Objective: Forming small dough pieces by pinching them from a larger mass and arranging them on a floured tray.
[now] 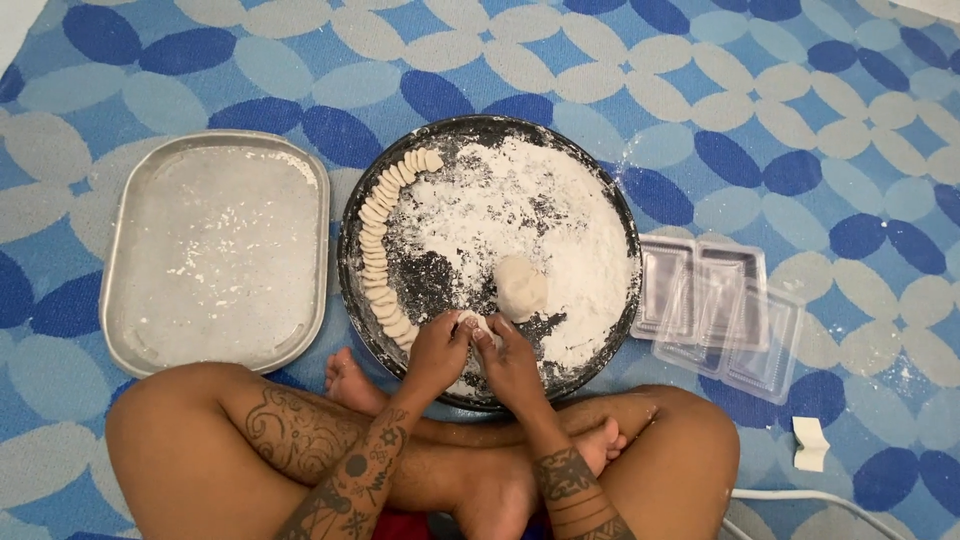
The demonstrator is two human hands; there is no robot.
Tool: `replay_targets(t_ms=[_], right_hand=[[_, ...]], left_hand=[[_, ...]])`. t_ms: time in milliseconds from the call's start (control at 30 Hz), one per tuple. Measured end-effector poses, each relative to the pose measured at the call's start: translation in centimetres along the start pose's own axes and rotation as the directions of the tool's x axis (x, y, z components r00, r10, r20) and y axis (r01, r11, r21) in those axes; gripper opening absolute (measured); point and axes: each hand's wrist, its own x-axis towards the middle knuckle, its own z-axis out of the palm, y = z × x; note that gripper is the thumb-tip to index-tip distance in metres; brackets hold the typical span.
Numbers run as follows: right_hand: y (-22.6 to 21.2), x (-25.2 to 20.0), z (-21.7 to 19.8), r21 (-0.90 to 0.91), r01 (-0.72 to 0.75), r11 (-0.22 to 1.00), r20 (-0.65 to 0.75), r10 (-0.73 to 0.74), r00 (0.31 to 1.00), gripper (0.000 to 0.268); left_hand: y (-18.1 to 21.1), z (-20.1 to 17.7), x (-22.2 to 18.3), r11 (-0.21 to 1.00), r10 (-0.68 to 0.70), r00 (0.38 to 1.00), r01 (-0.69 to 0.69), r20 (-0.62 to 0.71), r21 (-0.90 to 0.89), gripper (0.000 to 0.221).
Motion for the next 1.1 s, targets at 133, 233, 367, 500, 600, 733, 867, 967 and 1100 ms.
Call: replay_targets(t_ms=[133, 233, 367, 500, 600, 733, 867, 967, 1100], right_hand=[[2.0, 0.8, 0.6, -0.154, 0.071, 0.986, -0.048, -0.079, 0.996, 0.022], [2.6, 0.8, 1.0, -0.230, 0.137, 0.964, -0.074, -0.158, 0.985, 0.021], [2.8, 0.7, 1.1, -0.265, 0.179, 0.948, -0.109, -0.214, 0.971, 0.024], [2.2, 0.5, 1.0, -0.220, 0.139, 0.966, -0.099, -0.163, 0.982, 0.027], [1.3, -0.1, 1.6, -0.158, 0.005, 0.987, -0.092, -0.019, 0.996, 0.029], [0.5, -0.5, 0.8, -0.081, -0.017, 0.997, -0.116, 0.007, 0.993, 0.058], [3.5, 0.5, 0.4, -0.243, 0.202, 0.949, -0.014, -0.212, 0.977, 0.051], [2.8, 0.6, 0.4, -0.277, 0.207, 0.938, -0.042, -0.227, 0.973, 0.024], [1.9, 0.5, 0.4, -0.305, 0.307, 0.902, -0.086, -0.347, 0.934, 0.014]], left_hand=[[-0.2, 0.1, 0.1, 0.998, -0.029, 0.999, 0.030, -0.024, 0.048, 0.055], [-0.3, 0.1, 0.2, 0.997, -0.034, 0.999, 0.036, -0.039, 0.068, 0.057], [-1.0, 0.2, 0.5, 0.997, -0.005, 0.997, 0.012, -0.083, 0.076, 0.054], [-1.1, 0.1, 0.4, 0.998, 0.023, 0.994, -0.016, -0.108, 0.065, 0.044], [-2.5, -0.2, 1.3, 0.994, 0.109, 0.987, -0.108, -0.116, 0.008, 0.038], [-2.4, -0.1, 1.5, 0.993, 0.114, 0.987, -0.118, -0.113, -0.030, 0.036], [-2.2, 0.2, 1.5, 0.999, -0.010, 0.999, 0.008, -0.042, -0.037, 0.039], [-1.6, 0.1, 1.0, 0.998, 0.015, 0.999, -0.018, -0.044, -0.056, 0.037], [-0.6, -0.1, 0.6, 0.999, -0.033, 0.999, 0.033, -0.019, -0.018, 0.039]])
